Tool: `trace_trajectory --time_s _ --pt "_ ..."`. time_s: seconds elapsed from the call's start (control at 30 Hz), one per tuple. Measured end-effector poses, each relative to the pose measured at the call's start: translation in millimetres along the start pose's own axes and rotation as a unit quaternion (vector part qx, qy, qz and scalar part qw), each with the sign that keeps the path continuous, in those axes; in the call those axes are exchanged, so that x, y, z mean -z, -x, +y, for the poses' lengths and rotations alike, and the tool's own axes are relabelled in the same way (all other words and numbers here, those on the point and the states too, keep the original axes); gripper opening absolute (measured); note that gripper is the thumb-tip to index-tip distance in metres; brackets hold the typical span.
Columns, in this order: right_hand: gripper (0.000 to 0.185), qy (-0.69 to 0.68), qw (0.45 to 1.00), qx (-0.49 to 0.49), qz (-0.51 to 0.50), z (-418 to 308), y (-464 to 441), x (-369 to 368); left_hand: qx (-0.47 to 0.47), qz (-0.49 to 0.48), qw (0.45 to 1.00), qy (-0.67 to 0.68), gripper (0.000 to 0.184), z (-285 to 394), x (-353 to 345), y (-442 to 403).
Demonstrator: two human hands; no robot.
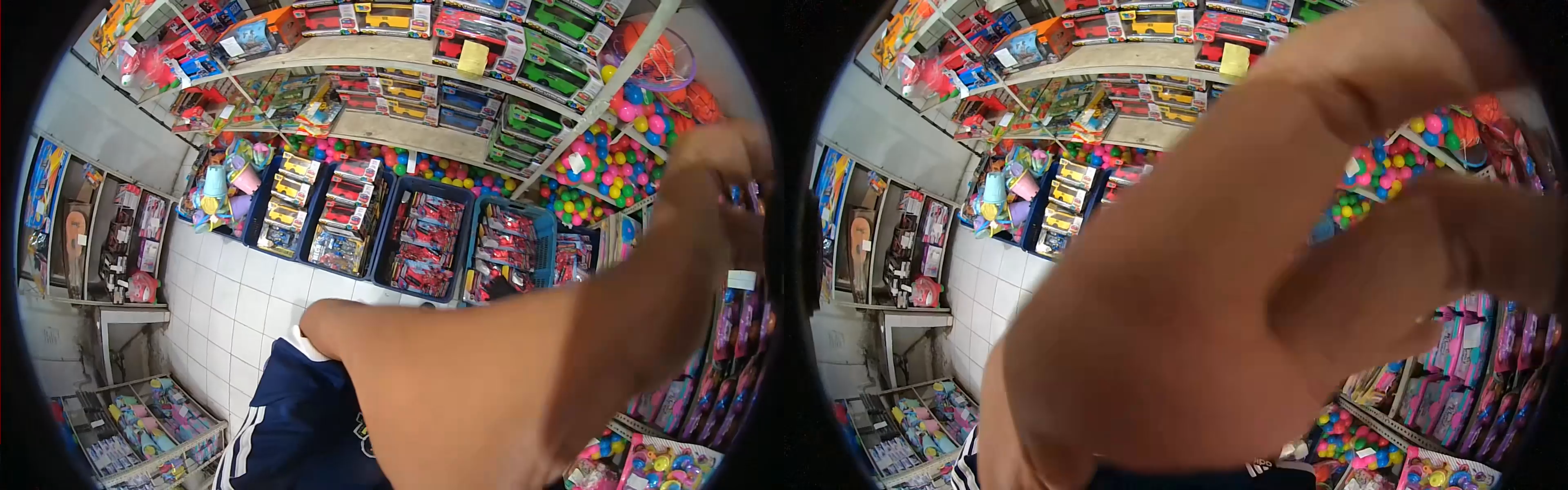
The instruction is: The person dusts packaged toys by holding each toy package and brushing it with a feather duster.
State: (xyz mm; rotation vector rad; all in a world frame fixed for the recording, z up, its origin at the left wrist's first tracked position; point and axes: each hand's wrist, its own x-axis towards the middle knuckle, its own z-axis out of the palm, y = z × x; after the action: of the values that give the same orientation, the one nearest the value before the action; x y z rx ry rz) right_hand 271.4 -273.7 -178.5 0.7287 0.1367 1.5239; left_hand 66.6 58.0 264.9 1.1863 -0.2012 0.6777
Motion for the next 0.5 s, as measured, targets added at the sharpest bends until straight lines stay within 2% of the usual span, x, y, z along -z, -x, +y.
trace_trajectory --time_s 0.07,0.2,0.5 --pt "0.03 0.01 1.0 0.002 0.004 0 -5 11 -0.001 -0.002 1.0 -0.008 0.119 3 -11 18" --pt "0.029 0.046 0.998 0.033 0.029 7 21 7 0.004 -0.006 1.0 0.011 0.119 -15 -6 -10" --pt "0.029 0.11 0.991 0.048 0.065 7 9 34 -0.009 -0.008 1.0 0.0 0.12 21 13 30"
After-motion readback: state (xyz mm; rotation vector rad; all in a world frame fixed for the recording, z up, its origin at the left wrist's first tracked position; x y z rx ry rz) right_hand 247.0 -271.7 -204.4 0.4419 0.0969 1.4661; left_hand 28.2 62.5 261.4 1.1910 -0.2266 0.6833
